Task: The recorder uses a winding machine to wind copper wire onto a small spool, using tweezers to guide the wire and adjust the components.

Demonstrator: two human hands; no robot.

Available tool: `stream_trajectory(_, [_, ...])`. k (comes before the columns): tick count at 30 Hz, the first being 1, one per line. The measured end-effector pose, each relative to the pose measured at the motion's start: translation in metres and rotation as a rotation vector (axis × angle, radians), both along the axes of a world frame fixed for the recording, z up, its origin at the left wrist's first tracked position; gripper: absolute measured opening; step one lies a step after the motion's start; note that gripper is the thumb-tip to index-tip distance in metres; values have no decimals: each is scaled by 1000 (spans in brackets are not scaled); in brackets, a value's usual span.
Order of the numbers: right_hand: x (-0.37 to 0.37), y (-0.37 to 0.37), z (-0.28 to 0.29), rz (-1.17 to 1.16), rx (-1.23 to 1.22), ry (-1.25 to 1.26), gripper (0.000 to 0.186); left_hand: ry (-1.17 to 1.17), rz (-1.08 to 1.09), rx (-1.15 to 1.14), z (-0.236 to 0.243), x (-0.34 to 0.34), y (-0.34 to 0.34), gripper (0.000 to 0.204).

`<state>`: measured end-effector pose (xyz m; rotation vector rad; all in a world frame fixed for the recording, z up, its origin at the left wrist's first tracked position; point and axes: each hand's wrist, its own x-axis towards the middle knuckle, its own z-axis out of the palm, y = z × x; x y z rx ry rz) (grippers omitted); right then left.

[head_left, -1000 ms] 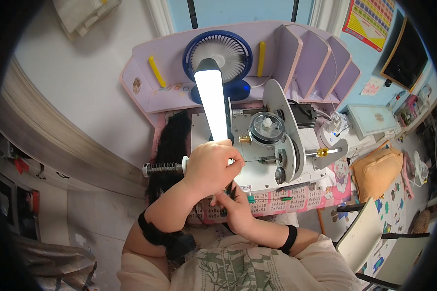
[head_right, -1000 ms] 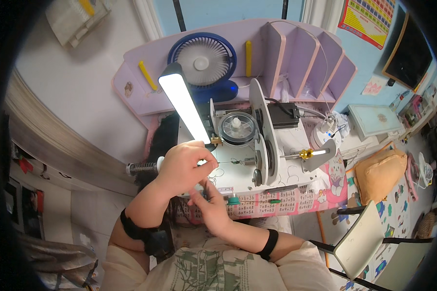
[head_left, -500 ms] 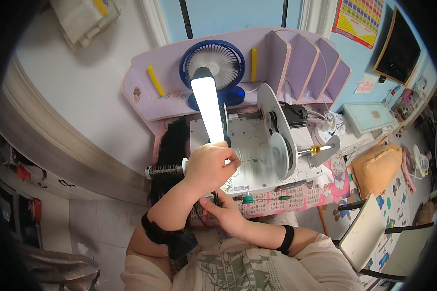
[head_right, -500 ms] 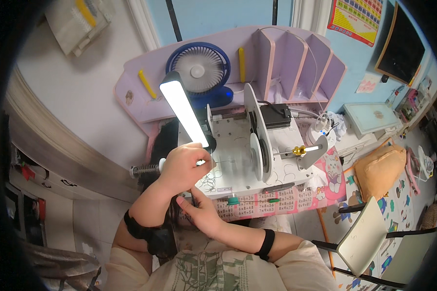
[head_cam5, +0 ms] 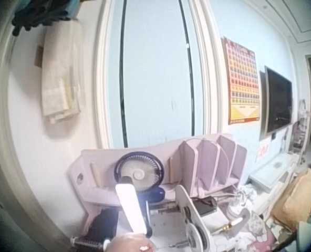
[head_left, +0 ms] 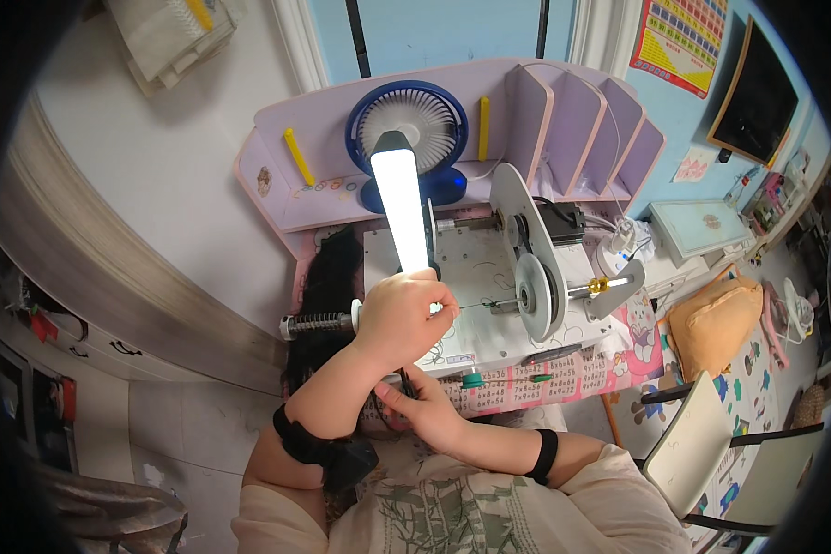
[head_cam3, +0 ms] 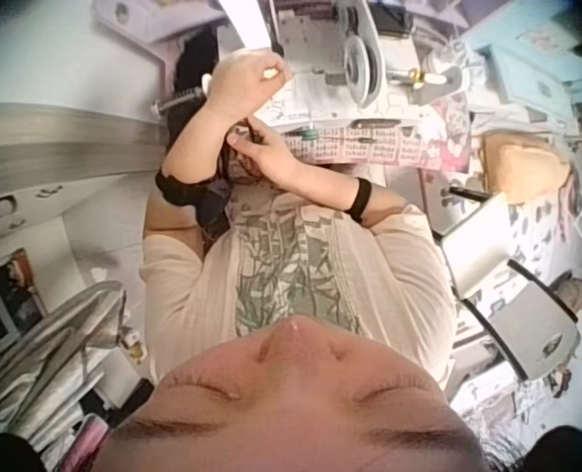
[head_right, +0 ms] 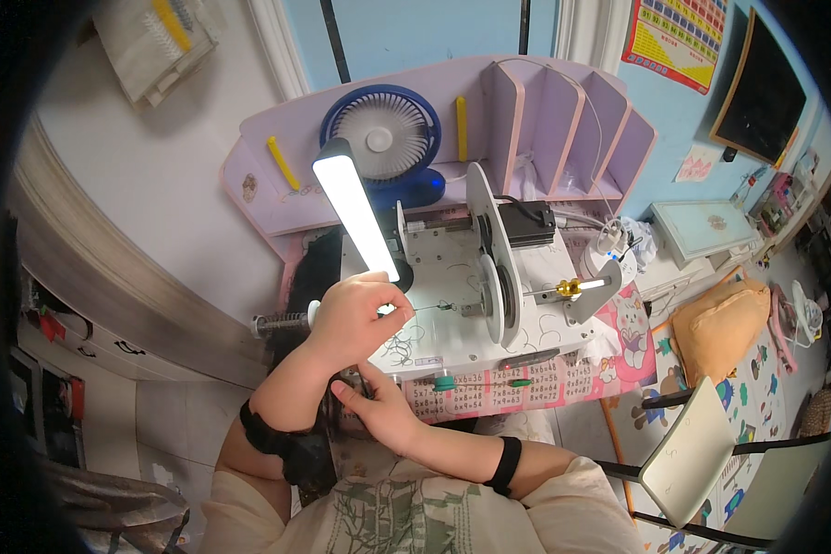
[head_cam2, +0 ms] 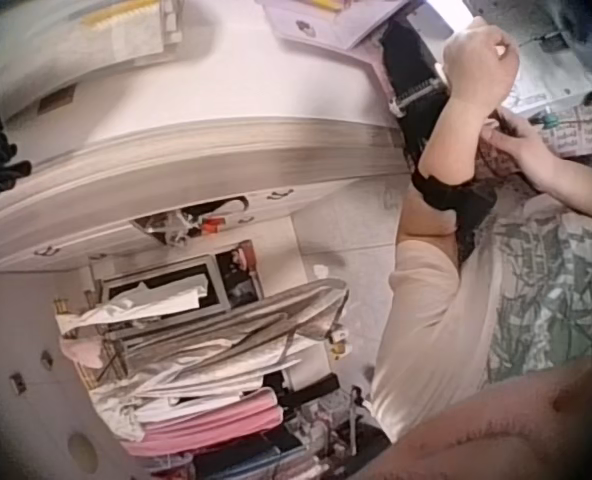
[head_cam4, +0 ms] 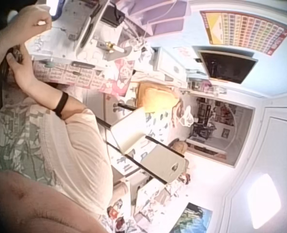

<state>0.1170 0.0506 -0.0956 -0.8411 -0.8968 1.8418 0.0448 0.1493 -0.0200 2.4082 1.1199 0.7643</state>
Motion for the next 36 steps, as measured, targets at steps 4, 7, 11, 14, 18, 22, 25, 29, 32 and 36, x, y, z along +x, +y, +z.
stream_trajectory(4, [0, 0, 4, 12, 0, 20, 38, 20, -7, 22, -1, -1, 1, 8])
stream_trajectory(7, [0, 0, 2, 19, 3, 20, 36, 13, -10, 13, -1, -1, 1, 8])
stream_trajectory(11, [0, -1, 1, 13, 13, -1, 37, 1, -9, 1, -1, -2, 0, 8])
stream_trajectory(14, [2, -2, -3, 48, -7, -72, 43, 5, -7, -4, -2, -2, 1, 8])
stream_trajectory(18, [3, -4, -11, 50, 22, -70, 52, 9, 1, 5, -2, -1, 0, 9])
stream_trajectory(22, [6, -9, -14, 71, 101, -58, 56, 7, 7, 23, -2, -1, -3, 8])
stream_trajectory(25, [12, -13, -28, 96, 191, -114, 50, 27, -29, 247, -4, -1, -7, 7])
stream_trajectory(29, [36, -20, -28, 220, 459, -333, 37, 420, 90, 692, -4, -5, -23, 8])
stream_trajectory(32, [68, -25, -24, 72, 648, -500, 31, 387, 98, 690, 4, -10, -31, 26])
stream_trajectory(36, [95, -27, 24, -307, 663, -591, 24, -297, -115, -199, 32, -23, -56, 58])
